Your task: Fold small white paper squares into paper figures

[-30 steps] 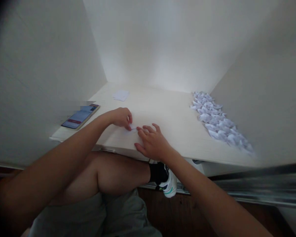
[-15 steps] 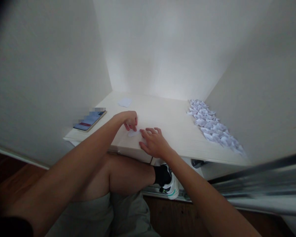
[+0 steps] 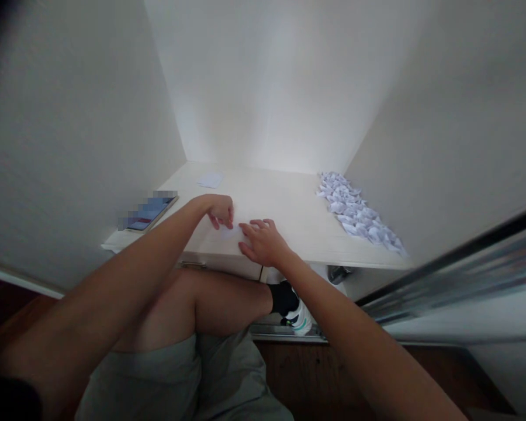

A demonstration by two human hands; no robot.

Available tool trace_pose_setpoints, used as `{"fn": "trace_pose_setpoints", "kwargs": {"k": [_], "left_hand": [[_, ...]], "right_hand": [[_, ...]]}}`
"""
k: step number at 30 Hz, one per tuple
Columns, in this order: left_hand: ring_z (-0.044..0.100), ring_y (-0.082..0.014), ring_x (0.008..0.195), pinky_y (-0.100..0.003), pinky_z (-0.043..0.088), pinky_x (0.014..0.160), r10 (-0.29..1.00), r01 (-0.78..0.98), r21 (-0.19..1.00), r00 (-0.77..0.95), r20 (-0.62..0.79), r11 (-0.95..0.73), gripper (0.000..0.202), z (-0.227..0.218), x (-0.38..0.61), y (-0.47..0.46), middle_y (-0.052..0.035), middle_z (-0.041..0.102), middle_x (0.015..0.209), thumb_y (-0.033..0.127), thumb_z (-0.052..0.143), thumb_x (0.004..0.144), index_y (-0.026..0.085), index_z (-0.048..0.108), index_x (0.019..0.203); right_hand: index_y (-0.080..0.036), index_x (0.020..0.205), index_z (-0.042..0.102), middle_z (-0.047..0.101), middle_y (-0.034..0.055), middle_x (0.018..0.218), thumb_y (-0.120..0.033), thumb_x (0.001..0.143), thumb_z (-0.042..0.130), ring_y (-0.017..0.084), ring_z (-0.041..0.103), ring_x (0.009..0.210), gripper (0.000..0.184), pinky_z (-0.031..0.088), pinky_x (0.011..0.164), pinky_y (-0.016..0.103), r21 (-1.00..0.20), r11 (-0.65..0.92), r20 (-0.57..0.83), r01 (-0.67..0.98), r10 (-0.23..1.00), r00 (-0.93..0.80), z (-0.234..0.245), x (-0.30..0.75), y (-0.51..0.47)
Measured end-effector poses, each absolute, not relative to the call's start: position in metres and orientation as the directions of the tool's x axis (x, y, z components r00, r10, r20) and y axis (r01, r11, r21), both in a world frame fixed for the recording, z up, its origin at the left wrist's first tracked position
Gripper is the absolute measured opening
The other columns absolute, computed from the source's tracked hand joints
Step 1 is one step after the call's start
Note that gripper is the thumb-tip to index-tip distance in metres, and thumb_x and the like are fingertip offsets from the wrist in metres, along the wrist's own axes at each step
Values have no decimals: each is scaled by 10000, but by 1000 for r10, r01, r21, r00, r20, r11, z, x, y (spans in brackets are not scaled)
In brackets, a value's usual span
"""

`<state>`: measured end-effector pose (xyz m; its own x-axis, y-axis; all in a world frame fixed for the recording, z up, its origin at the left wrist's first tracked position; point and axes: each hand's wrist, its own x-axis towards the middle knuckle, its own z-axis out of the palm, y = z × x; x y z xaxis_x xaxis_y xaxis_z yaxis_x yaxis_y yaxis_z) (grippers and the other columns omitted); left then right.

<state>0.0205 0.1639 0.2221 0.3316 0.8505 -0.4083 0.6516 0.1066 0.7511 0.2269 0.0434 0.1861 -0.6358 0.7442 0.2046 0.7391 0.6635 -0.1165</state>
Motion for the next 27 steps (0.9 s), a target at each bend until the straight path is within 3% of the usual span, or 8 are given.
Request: {"fn": "trace_pose_setpoints", "kwargs": {"k": [2, 5, 7, 11, 15, 19, 24, 27], "left_hand": [[599, -181, 432, -304, 546, 444, 845, 590, 799, 363, -392, 118, 354, 225, 17, 151, -3, 636, 500, 1, 908, 365, 170, 658, 551], [569, -136, 445, -288, 569, 490, 871, 432, 894, 387, -303, 119, 303, 223, 17, 128, 7, 621, 508, 73, 923, 461, 155, 649, 559], [621, -136, 532, -301, 614, 591, 913, 267, 959, 358, -195, 100, 276, 219, 22, 113, -9, 640, 568, 153, 912, 595, 145, 635, 602], [706, -109, 697, -325, 649, 841, 984, -71, 997, 178, 17, -4, 278, 215, 44, 91, 21, 657, 712, 193, 841, 762, 168, 565, 780], [733, -125, 760, -368, 662, 867, 990, -244, 965, 70, 119, -99, 372, 213, 63, 84, 21, 688, 815, 278, 875, 745, 183, 549, 896], [711, -144, 733, -332, 670, 729, 987, -284, 948, 30, 159, -144, 448, 213, 63, 93, 40, 666, 757, 248, 888, 680, 188, 571, 991], [615, -89, 620, -302, 681, 651, 951, -188, 939, 57, 304, -288, 559, 214, 42, 118, 97, 542, 718, 129, 788, 704, 179, 601, 1229], [619, -70, 625, -296, 694, 665, 937, -102, 932, -22, 348, -348, 484, 212, 29, 130, 73, 536, 799, 127, 739, 750, 185, 649, 1222]], "right_hand": [[-85, 1448, 572, 699, 232, 1373, -377, 970, 619, 362, 540, 1411, 562, 323, 1192, 555, -261, 638, 279, 724, 768, -576, 184, 229, 45], [-136, 1290, 646, 737, 203, 1293, -371, 878, 731, 349, 611, 1325, 481, 365, 1186, 554, -541, 527, 409, 656, 846, -343, 180, 235, 52], [-164, 1205, 627, 750, 197, 1247, -418, 910, 698, 322, 672, 1245, 396, 446, 1130, 534, -636, 469, 446, 613, 872, -204, 176, 237, 59], [-208, 1238, 505, 796, 123, 1067, -521, 963, 605, 243, 772, 999, 428, 600, 912, 426, -776, 444, 473, 448, 880, -53, 174, 229, 77], [-233, 1188, 516, 780, 57, 966, -558, 904, 660, 205, 770, 872, 455, 620, 813, 368, -840, 475, 491, 263, 871, -3, 187, 217, 91], [-234, 1103, 578, 719, -8, 837, -459, 785, 795, 175, 712, 740, 446, 600, 741, 348, -878, 472, 474, 85, 881, 7, 206, 214, 107], [-231, 1041, 608, 610, -66, 687, -407, 790, 801, 137, 585, 617, 363, 519, 623, 300, -859, 494, 481, 133, 869, -118, 213, 208, 134], [-222, 993, 649, 522, -80, 630, -395, 824, 809, 119, 487, 569, 290, 433, 547, 273, -810, 548, 524, 207, 836, -164, 211, 197, 154]]}}
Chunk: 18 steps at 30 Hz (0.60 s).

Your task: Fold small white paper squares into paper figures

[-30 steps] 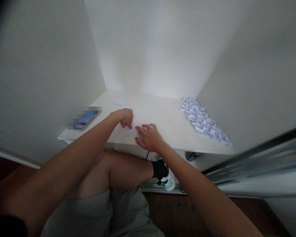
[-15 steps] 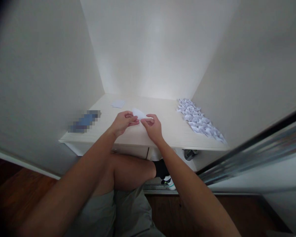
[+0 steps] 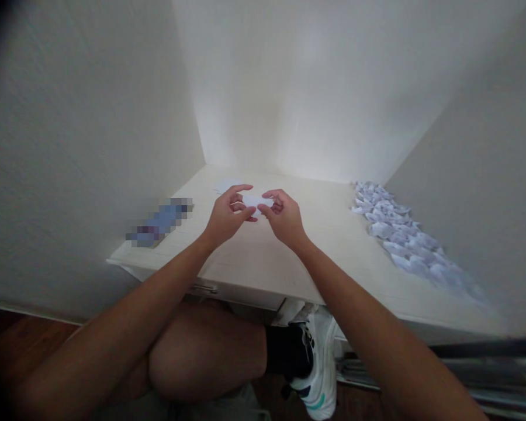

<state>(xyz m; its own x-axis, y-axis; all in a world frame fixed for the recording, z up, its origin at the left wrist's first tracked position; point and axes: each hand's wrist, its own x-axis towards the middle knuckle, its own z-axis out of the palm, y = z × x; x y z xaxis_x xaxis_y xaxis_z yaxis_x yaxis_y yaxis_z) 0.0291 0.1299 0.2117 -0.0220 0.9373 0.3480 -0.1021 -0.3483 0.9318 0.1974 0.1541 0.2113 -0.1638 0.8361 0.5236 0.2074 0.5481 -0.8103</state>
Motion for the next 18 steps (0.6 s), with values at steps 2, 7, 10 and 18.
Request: {"fn": "trace_pose_setpoints", "kwargs": {"k": [2, 7, 10, 18], "left_hand": [[657, -80, 665, -293, 698, 702, 927, -56, 928, -89, 363, -369, 338, 208, 23, 136, 29, 608, 872, 162, 736, 786, 166, 695, 1121], [730, -142, 704, -304, 692, 696, 930, 18, 936, -108, 352, -353, 325, 193, 10, 143, -18, 706, 876, 229, 793, 794, 155, 725, 1103], [731, -151, 707, -285, 673, 650, 935, 104, 938, -99, 341, -331, 290, 187, 5, 140, -16, 721, 859, 209, 787, 781, 175, 753, 1067], [760, -189, 726, -308, 691, 636, 948, 160, 943, -82, 306, -291, 302, 183, 6, 129, -40, 767, 868, 283, 804, 799, 182, 793, 1083]], "right_hand": [[-219, 978, 674, 518, -76, 619, -405, 830, 822, 116, 460, 556, 280, 399, 518, 269, -808, 553, 519, 206, 832, -197, 210, 190, 167], [-221, 974, 713, 730, 5, 816, -383, 767, 884, 156, 633, 679, 313, 544, 629, 324, -872, 485, 441, 65, 837, -322, 200, 182, 185], [-234, 964, 728, 761, 12, 827, -370, 767, 887, 174, 677, 702, 287, 582, 661, 349, -897, 440, 400, 52, 855, -328, 187, 186, 181], [-212, 988, 736, 763, 13, 833, -266, 802, 831, 167, 678, 713, 215, 582, 687, 342, -901, 423, 379, 99, 876, -298, 180, 193, 170]]}}
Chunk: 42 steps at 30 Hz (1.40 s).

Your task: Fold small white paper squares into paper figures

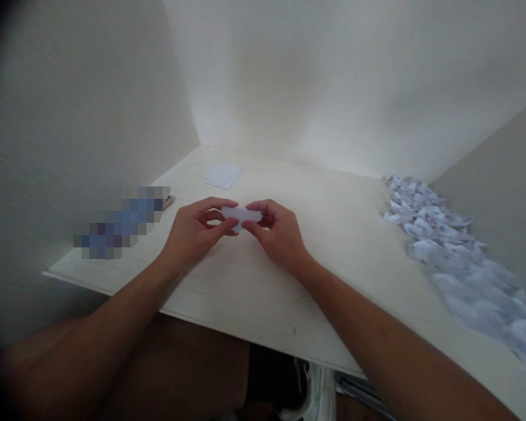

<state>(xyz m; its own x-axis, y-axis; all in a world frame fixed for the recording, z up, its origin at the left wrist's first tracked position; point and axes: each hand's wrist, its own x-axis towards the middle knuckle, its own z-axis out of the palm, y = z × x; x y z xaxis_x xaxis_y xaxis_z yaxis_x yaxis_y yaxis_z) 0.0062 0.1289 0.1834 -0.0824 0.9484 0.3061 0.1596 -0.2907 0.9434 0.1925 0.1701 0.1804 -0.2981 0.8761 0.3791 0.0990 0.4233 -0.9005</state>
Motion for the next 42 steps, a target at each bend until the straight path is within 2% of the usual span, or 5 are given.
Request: {"fn": "trace_pose_setpoints", "kwargs": {"k": [4, 8, 13, 25, 42], "left_hand": [[770, -196, 761, -319, 707, 674, 947, 177, 942, -102, 305, -285, 340, 181, 5, 125, -55, 780, 929, 280, 821, 796, 177, 797, 1119], [752, -159, 770, -277, 691, 664, 921, 185, 920, -121, 371, -346, 333, 182, 5, 122, -68, 762, 1076, 273, 810, 816, 189, 807, 1138], [724, -143, 720, -255, 660, 631, 912, 209, 902, -88, 402, -377, 194, 184, 7, 121, -47, 729, 946, 270, 798, 821, 189, 818, 996], [735, -178, 773, -291, 656, 668, 927, 175, 924, -105, 360, -339, 209, 177, 5, 125, -63, 766, 892, 281, 853, 756, 169, 781, 917], [710, -137, 777, -227, 645, 645, 847, 299, 821, -70, 528, -487, 232, 176, 3, 124, -50, 760, 951, 173, 777, 839, 203, 820, 1065]], "right_hand": [[-221, 1029, 746, 770, 20, 903, -212, 839, 781, 170, 678, 762, 193, 588, 728, 352, -825, 522, 461, 217, 843, -275, 186, 192, 166], [-220, 1040, 741, 786, 31, 973, -196, 864, 763, 173, 699, 800, 179, 590, 752, 353, -799, 564, 492, 207, 812, -314, 188, 190, 160], [-216, 1025, 760, 797, 41, 945, -216, 881, 757, 182, 716, 792, 144, 595, 741, 353, -813, 542, 458, 211, 820, -343, 185, 188, 159], [-219, 1002, 772, 804, 49, 947, -242, 827, 812, 192, 735, 795, 181, 619, 775, 372, -854, 486, 413, 185, 850, -326, 180, 191, 165], [-226, 996, 770, 791, 27, 876, -237, 804, 839, 174, 722, 750, 204, 615, 735, 348, -897, 427, 378, 112, 873, -307, 189, 190, 161]]}}
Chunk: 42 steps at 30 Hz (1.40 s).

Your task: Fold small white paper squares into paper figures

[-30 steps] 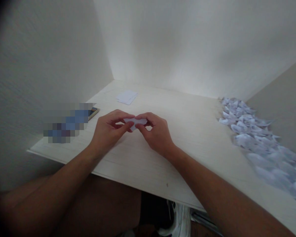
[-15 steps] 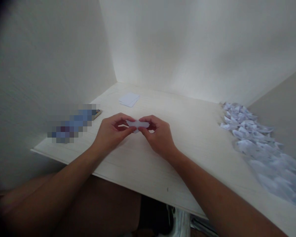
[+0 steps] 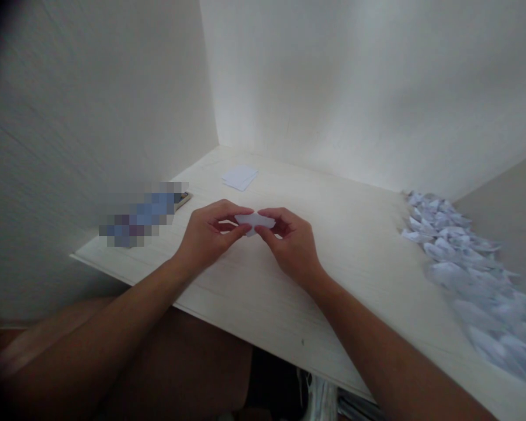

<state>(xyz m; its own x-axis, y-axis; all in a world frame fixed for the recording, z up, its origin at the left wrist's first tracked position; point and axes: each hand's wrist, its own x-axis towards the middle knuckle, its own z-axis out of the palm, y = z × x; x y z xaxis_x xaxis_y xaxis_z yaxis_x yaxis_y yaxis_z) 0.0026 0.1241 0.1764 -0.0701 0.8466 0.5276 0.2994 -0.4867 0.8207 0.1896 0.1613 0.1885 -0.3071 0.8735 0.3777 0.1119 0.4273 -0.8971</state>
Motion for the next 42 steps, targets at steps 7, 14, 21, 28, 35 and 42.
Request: {"fn": "trace_pose_setpoints", "kwargs": {"k": [7, 14, 21, 28, 35, 42], "left_hand": [[708, -133, 735, -228, 647, 632, 852, 303, 827, -79, 517, -474, 187, 175, 2, 125, -53, 771, 931, 180, 797, 821, 185, 811, 1008], [711, -150, 731, -270, 657, 655, 879, 310, 857, -112, 463, -411, 206, 174, 3, 125, -60, 777, 918, 224, 815, 806, 185, 793, 1007], [708, -163, 736, -293, 651, 666, 911, 281, 890, -102, 400, -359, 197, 174, 2, 126, -62, 762, 887, 235, 831, 770, 167, 749, 937], [708, -178, 783, -325, 662, 698, 921, 236, 909, -107, 375, -343, 183, 172, 3, 126, -68, 745, 892, 243, 829, 757, 171, 710, 875], [732, -181, 796, -330, 652, 714, 965, 39, 968, -77, 250, -248, 231, 178, 5, 125, -67, 760, 907, 273, 872, 709, 163, 724, 849], [751, -169, 686, -305, 645, 620, 993, -186, 976, -14, 113, -114, 297, 183, 7, 125, -39, 792, 842, 232, 900, 664, 164, 743, 907]], "right_hand": [[-216, 1059, 753, 743, 7, 786, -315, 774, 887, 150, 652, 655, 330, 545, 616, 309, -923, 361, 313, 133, 906, -286, 187, 191, 166], [-219, 1043, 743, 757, 18, 830, -339, 784, 879, 166, 693, 715, 316, 592, 671, 329, -924, 364, 316, 115, 898, -306, 188, 190, 164], [-212, 1039, 754, 759, 18, 794, -295, 791, 864, 172, 692, 696, 284, 592, 662, 334, -904, 394, 332, 168, 892, -307, 188, 191, 163], [-206, 999, 747, 740, 14, 799, -367, 759, 909, 170, 712, 684, 331, 662, 658, 346, -928, 354, 309, 117, 905, -291, 192, 190, 161], [-221, 964, 683, 717, -14, 768, -395, 736, 928, 155, 715, 655, 377, 683, 667, 340, -960, 279, 268, -4, 920, -286, 189, 187, 160], [-240, 985, 693, 718, -5, 902, -332, 739, 909, 162, 737, 766, 340, 686, 726, 348, -962, 270, 273, -45, 932, -237, 188, 184, 158]]}}
